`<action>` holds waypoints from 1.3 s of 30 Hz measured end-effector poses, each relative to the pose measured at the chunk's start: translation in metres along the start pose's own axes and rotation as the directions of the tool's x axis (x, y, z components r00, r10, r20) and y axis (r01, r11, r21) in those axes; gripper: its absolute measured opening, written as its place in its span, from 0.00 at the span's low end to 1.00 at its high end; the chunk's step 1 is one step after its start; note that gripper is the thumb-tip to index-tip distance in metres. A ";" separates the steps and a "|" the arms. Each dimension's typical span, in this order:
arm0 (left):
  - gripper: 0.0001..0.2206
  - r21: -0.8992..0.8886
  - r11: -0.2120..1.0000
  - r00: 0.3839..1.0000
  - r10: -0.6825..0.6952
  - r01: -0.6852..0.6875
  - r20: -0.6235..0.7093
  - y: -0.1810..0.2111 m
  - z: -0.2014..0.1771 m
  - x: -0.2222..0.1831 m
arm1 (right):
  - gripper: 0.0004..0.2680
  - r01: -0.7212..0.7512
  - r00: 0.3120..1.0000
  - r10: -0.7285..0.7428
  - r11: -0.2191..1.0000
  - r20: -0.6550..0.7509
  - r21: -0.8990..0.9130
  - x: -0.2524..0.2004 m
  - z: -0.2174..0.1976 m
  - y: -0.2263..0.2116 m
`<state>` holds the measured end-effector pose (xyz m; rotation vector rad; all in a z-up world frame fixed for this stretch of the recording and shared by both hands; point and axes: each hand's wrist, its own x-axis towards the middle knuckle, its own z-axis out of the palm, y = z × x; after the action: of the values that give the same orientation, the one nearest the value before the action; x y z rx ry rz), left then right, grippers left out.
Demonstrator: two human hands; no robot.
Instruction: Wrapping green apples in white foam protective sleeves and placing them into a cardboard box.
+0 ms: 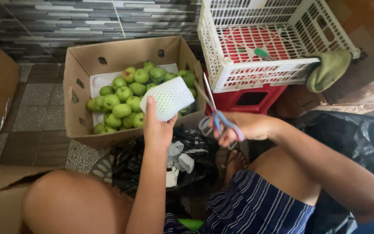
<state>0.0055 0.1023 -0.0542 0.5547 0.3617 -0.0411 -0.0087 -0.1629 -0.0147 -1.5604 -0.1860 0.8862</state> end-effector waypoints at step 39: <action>0.37 0.415 0.880 0.970 0.170 -0.229 0.176 0.006 0.027 -0.007 | 0.28 0.102 0.992 -0.104 0.994 -0.069 -0.038 0.012 0.050 0.009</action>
<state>0.0086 0.0928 -0.0280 1.0254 0.1579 0.0425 -0.0350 -0.1190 -0.0249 -1.5968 -0.2303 0.7496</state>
